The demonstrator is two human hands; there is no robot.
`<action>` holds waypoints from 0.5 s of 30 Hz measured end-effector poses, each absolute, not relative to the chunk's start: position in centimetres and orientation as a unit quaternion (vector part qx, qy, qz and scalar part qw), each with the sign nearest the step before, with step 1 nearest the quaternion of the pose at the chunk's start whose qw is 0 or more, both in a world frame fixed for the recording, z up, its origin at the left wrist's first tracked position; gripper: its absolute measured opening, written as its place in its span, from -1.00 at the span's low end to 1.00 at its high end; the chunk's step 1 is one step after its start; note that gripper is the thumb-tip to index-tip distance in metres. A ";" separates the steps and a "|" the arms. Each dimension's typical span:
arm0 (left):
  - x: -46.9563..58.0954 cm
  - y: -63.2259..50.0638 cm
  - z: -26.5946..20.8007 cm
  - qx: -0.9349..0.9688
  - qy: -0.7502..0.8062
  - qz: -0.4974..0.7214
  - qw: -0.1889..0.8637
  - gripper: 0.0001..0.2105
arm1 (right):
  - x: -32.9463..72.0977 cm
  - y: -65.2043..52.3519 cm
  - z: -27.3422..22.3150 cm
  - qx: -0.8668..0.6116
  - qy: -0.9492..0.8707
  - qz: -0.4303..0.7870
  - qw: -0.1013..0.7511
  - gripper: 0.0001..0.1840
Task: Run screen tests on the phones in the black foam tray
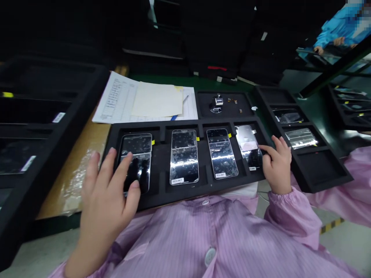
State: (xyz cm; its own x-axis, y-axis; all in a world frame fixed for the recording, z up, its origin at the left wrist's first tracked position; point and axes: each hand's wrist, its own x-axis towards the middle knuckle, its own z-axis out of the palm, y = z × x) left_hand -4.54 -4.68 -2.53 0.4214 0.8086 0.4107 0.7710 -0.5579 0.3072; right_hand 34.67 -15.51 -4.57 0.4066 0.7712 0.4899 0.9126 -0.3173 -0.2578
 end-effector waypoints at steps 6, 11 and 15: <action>-4.5 -4.6 -2.5 0.835 0.475 0.275 0.047 -0.25 | 34.4 -15.5 -4.8 -0.800 -0.538 -0.130 0.231 -0.58; -6.0 -4.6 -1.4 0.801 0.483 0.326 0.137 -0.40 | 36.1 -16.2 -5.0 -0.795 -0.511 -0.125 0.301 -0.54; -7.6 -3.9 -1.7 0.767 0.514 0.352 0.153 -0.47 | 38.4 -17.0 -5.4 -0.796 -0.480 -0.119 0.350 -0.56</action>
